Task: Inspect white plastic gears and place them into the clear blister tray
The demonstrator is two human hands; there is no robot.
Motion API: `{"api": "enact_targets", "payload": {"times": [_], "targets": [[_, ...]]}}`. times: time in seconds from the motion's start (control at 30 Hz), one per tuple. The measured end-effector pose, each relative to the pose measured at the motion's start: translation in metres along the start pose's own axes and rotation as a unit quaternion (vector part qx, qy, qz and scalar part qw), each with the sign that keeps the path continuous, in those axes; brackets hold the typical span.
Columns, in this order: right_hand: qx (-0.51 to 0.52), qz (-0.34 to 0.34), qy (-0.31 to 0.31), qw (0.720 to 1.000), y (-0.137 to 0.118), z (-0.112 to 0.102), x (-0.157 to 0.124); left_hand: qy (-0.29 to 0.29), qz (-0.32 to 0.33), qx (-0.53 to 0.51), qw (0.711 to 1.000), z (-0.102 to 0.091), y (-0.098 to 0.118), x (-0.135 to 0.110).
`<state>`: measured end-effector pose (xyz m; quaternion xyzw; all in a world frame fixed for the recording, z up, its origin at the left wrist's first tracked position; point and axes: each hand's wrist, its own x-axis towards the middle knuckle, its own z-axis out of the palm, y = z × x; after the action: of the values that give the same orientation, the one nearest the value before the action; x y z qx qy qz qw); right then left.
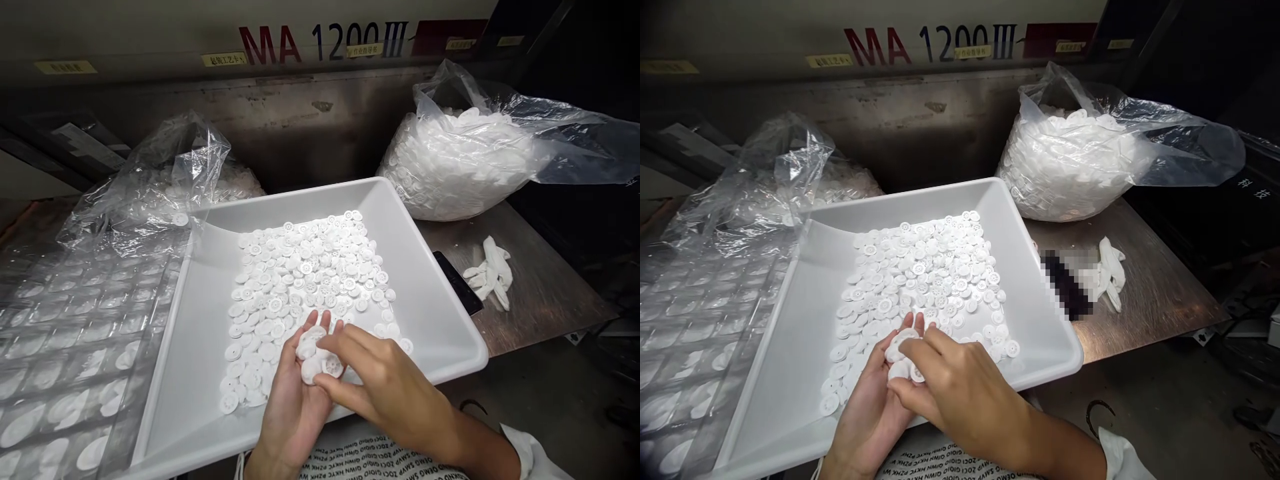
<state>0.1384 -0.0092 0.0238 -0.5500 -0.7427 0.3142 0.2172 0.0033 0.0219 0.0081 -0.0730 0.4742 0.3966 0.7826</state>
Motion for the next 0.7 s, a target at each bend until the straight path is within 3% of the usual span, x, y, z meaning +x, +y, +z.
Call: {"api": "enact_targets", "payload": {"times": [0.17,0.33,0.7], "targets": [[-0.048,0.018,0.024,0.998,-0.003,0.009,0.013,-0.042,-0.021,0.061,0.997,0.002,-0.007,-0.002],[-0.037,0.017,0.027,0.999,0.0,0.003,0.013,-0.029,-0.022,0.063,0.997,0.01,-0.011,-0.004],[-0.088,-0.119,0.062,0.987,0.019,-0.002,0.006,-0.047,-0.021,0.073,0.996,0.011,-0.006,0.001]]}}
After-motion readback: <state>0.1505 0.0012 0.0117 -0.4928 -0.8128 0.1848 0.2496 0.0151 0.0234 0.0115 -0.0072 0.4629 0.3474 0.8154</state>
